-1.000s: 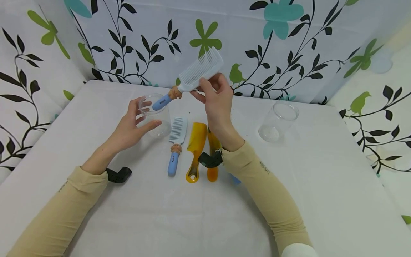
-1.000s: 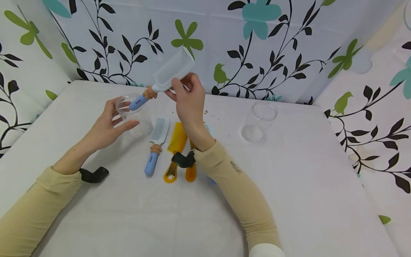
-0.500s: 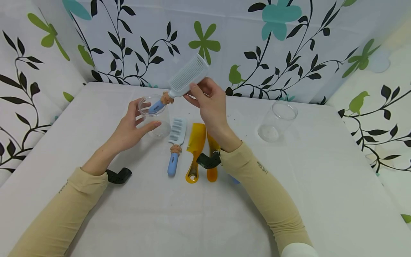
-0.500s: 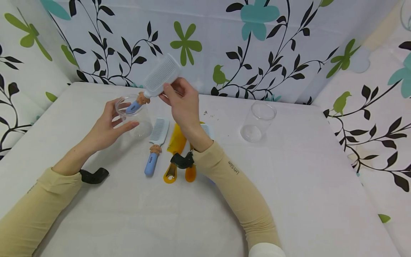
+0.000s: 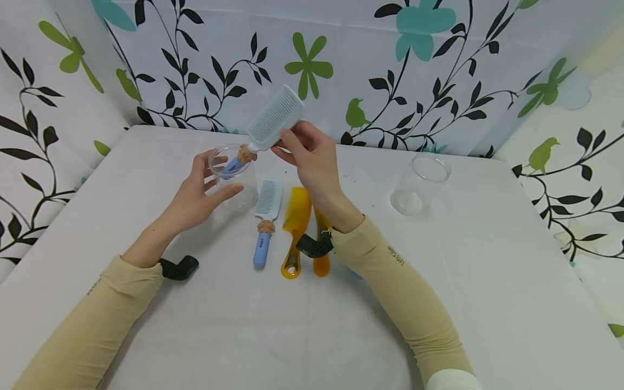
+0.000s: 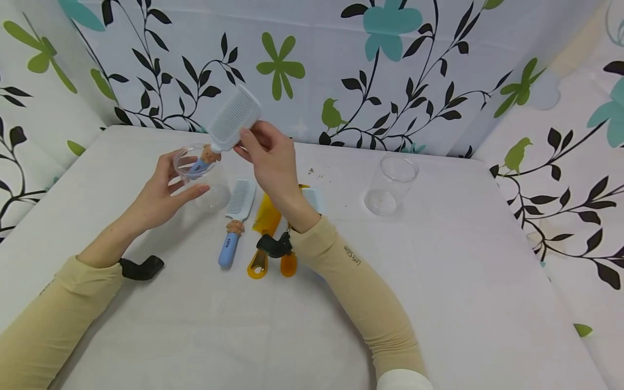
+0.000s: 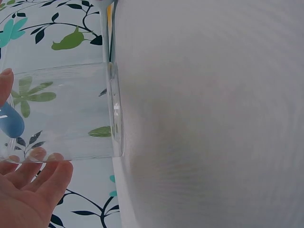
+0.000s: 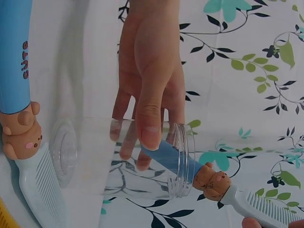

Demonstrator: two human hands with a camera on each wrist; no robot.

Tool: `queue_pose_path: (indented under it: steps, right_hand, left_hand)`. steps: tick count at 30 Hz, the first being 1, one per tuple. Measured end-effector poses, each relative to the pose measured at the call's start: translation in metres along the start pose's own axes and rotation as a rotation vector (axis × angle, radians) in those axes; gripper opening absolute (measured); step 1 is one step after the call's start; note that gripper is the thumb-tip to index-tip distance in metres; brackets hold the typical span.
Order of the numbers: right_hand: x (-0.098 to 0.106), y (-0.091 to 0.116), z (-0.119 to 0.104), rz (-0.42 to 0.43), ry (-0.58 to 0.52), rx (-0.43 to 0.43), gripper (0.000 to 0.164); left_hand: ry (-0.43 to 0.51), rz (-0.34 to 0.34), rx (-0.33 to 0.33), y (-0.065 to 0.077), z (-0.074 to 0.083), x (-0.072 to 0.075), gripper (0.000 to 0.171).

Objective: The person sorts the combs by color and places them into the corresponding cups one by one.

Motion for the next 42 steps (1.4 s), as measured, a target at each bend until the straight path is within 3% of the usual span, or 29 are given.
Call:
queue_pose_path:
  steps: [9, 18, 34, 42]
  right_hand:
    - [-0.0026, 0.0000, 0.0020, -0.062, -0.007, -0.009, 0.033]
    - [-0.0007, -0.0001, 0.0032, -0.034, 0.019, -0.042, 0.033]
    - [-0.0042, -0.0002, 0.0025, -0.064, -0.023, -0.046, 0.029]
    - [-0.0003, -0.0009, -0.0002, -0.058, 0.013, -0.050, 0.025]
  left_hand:
    - [0.002, 0.001, -0.003, 0.0008, 0.0000, 0.0004, 0.085]
    - [0.000, 0.001, -0.014, 0.0009, 0.0012, 0.0001, 0.084]
    - [0.052, -0.013, -0.017, 0.0014, 0.0007, -0.0001, 0.082]
    - [0.051, -0.017, -0.012, -0.0011, 0.0004, -0.0015, 0.081]
Point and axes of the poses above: each hand's wrist, its own y-axis away from the middle knuckle, its own x-axis out of the back of the hand, z = x × y, the point moved 6 cm from there along -y, towards the middle knuckle, and after that the axes turned 6 degrees about x, right-handed, at the moved point
